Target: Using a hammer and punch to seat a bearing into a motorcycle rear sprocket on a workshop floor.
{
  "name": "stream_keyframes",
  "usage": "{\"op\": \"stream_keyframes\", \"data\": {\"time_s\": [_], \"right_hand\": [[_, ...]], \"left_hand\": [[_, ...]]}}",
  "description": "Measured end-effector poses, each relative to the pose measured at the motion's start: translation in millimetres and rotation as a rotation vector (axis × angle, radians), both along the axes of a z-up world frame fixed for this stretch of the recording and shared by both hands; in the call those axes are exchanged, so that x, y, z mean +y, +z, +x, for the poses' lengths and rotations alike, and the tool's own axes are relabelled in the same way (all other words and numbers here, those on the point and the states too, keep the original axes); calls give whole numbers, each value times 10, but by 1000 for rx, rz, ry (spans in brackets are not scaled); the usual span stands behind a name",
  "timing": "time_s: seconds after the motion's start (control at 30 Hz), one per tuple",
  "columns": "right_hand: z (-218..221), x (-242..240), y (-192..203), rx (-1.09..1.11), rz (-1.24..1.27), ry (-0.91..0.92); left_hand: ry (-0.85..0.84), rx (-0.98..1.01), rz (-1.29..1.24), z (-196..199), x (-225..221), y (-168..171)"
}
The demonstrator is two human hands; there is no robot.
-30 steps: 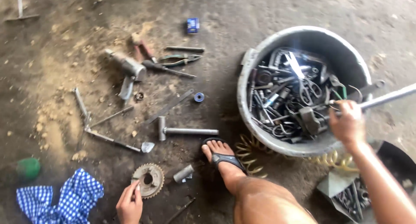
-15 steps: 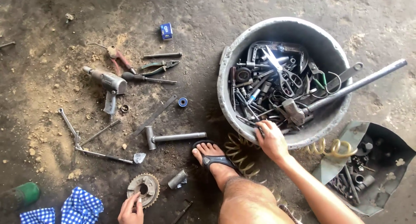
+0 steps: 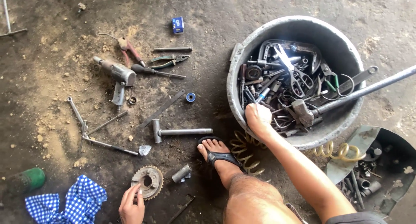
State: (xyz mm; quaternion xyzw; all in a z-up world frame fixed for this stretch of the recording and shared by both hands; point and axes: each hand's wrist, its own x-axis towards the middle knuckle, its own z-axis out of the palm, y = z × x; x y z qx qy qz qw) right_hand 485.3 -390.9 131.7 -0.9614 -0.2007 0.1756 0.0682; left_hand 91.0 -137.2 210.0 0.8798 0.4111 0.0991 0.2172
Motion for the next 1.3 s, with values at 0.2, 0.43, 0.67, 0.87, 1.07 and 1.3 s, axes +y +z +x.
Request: {"op": "stream_keyframes", "data": {"time_s": [0.2,0.43,0.67,0.87,1.07,1.3], "right_hand": [[66,-18,144,76,-79,-107],[200,-498,807,864,705,-629],[-610,136,1616,914,474,-130],[-1350,815,783,362,266,993],[-1367,1346,857,618,-167,953],[-1052,1321,-41,-14,203,892]], "left_hand": [[0,-11,1,48,-28,138],[25,-120,-7,238,-106,315],[93,-408,-746,1011,-616,478],[290,-775,-1097,1130,-821,454],[178,-681,-578,599,-198,365],[241,-443,-29,-143,390,33]]}}
